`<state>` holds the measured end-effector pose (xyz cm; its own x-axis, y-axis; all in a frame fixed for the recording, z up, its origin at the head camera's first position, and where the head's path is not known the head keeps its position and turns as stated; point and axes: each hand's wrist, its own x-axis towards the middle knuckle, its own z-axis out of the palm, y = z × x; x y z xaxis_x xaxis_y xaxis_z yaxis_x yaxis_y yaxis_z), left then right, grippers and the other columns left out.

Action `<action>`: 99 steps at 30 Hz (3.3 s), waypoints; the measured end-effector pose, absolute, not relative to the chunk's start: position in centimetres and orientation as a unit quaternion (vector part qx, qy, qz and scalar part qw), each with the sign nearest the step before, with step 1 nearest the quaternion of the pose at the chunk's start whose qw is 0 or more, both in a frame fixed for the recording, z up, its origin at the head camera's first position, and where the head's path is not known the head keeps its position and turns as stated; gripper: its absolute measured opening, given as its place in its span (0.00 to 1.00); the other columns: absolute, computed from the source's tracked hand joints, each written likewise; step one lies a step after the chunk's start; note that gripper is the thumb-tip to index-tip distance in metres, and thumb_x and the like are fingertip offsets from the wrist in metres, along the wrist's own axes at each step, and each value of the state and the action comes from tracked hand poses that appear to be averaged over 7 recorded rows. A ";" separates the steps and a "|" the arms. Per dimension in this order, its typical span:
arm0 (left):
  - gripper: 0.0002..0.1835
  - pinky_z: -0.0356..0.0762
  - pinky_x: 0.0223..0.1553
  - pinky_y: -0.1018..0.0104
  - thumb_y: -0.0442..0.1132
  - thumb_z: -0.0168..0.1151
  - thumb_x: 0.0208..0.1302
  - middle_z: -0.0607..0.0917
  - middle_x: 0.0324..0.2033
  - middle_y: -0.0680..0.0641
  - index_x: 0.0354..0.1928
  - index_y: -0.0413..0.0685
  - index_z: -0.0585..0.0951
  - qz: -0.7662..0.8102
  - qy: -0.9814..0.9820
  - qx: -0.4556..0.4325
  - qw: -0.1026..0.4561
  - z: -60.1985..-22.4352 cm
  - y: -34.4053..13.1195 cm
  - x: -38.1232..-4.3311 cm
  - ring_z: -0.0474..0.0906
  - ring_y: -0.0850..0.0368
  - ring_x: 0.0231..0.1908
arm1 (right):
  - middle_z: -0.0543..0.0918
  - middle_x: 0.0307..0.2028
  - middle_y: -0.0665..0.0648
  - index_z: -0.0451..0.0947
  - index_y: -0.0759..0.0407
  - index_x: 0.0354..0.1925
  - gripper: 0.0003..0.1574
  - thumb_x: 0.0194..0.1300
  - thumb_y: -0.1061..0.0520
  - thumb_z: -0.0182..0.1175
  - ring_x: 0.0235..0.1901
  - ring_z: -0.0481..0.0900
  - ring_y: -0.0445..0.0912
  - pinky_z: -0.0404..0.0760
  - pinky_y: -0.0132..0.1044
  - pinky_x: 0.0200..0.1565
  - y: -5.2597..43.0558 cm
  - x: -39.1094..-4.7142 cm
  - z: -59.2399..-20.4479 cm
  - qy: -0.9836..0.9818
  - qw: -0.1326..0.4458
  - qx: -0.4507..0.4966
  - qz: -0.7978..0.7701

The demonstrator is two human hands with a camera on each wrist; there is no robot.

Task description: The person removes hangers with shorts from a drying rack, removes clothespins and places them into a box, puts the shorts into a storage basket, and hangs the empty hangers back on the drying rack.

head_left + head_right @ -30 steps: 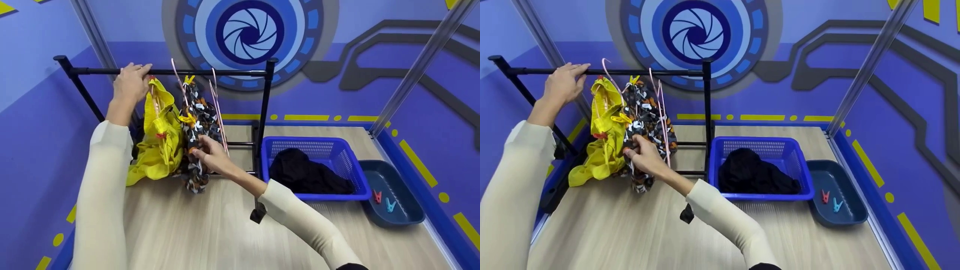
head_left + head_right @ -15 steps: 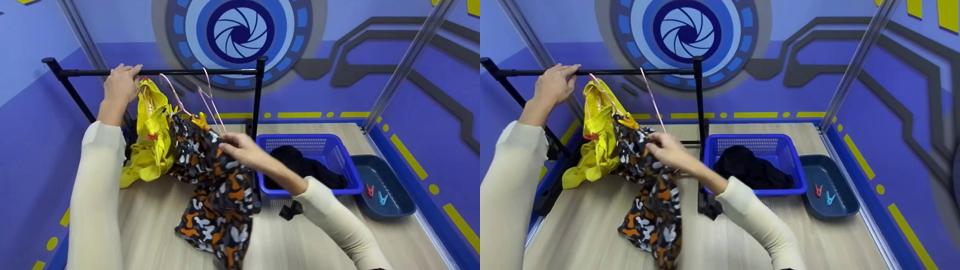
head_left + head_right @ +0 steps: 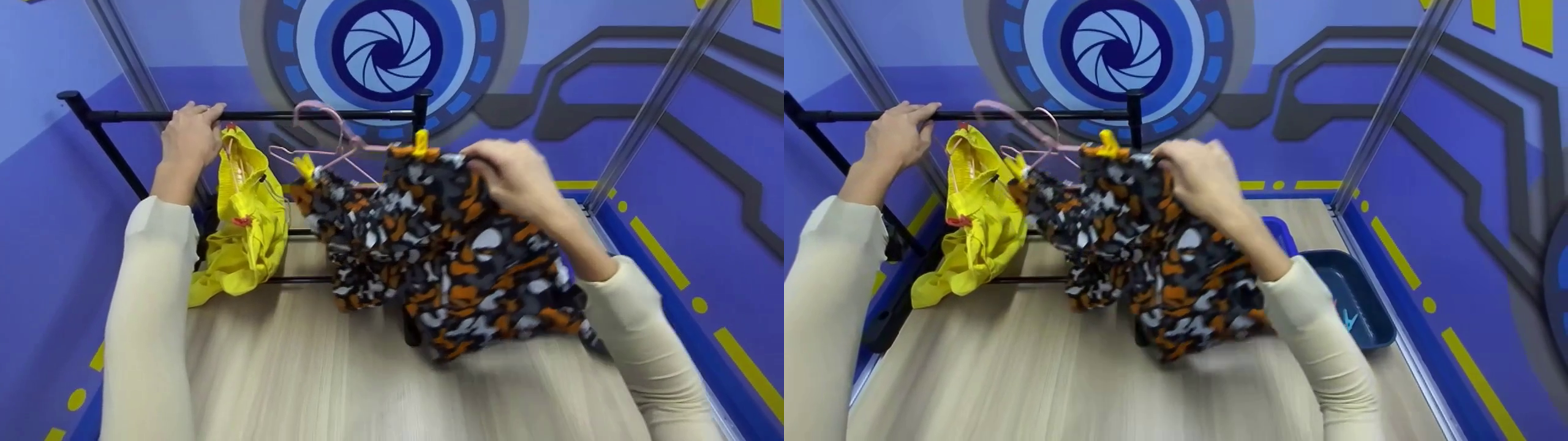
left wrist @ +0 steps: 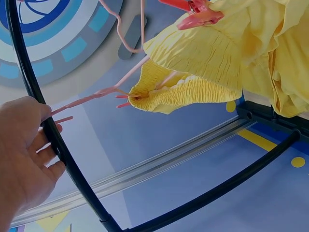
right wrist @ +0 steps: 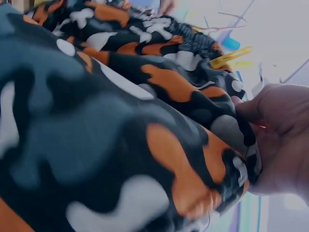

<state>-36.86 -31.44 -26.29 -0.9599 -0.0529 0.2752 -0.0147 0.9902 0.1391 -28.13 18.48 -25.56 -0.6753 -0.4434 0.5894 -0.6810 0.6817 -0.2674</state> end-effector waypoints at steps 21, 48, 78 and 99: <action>0.28 0.48 0.78 0.40 0.38 0.37 0.80 0.64 0.75 0.33 0.79 0.48 0.60 -0.099 -0.984 0.033 0.143 -29.9 -33.5 -35.0 0.52 0.34 0.78 | 0.85 0.47 0.67 0.81 0.73 0.48 0.17 0.76 0.60 0.53 0.56 0.76 0.59 0.63 0.35 0.68 33.2 -39.0 -26.5 -0.766 0.536 0.067 0.349; 0.26 0.49 0.78 0.39 0.37 0.40 0.80 0.70 0.70 0.32 0.76 0.46 0.66 -0.110 -0.975 0.022 0.194 -30.1 -33.2 -34.4 0.57 0.33 0.76 | 0.69 0.36 0.30 0.74 0.41 0.40 0.07 0.76 0.53 0.51 0.40 0.60 0.24 0.67 0.35 0.59 42.1 -37.5 -28.2 -0.753 0.524 -0.099 0.385; 0.28 0.42 0.79 0.36 0.36 0.41 0.78 0.64 0.74 0.31 0.77 0.43 0.62 -0.128 -0.948 0.098 0.273 -33.5 -29.9 -25.1 0.52 0.33 0.78 | 0.83 0.54 0.55 0.80 0.58 0.53 0.15 0.78 0.57 0.49 0.61 0.73 0.46 0.64 0.27 0.67 33.4 -38.4 -25.1 -0.733 0.548 -0.102 0.390; 0.20 0.84 0.41 0.60 0.40 0.54 0.75 0.83 0.54 0.40 0.65 0.45 0.77 -0.151 -0.952 -0.142 0.227 -37.6 -3.1 -24.2 0.80 0.46 0.49 | 0.80 0.54 0.78 0.73 0.79 0.54 0.18 0.74 0.69 0.43 0.58 0.69 0.69 0.61 0.55 0.68 35.5 -40.5 -34.4 -0.828 0.439 0.095 0.335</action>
<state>-24.16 -3.06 -37.63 -0.8565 0.2021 0.4749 0.3395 0.9137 0.2234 -40.54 35.51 -34.44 -0.5963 0.1364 0.7911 -0.4523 0.7571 -0.4715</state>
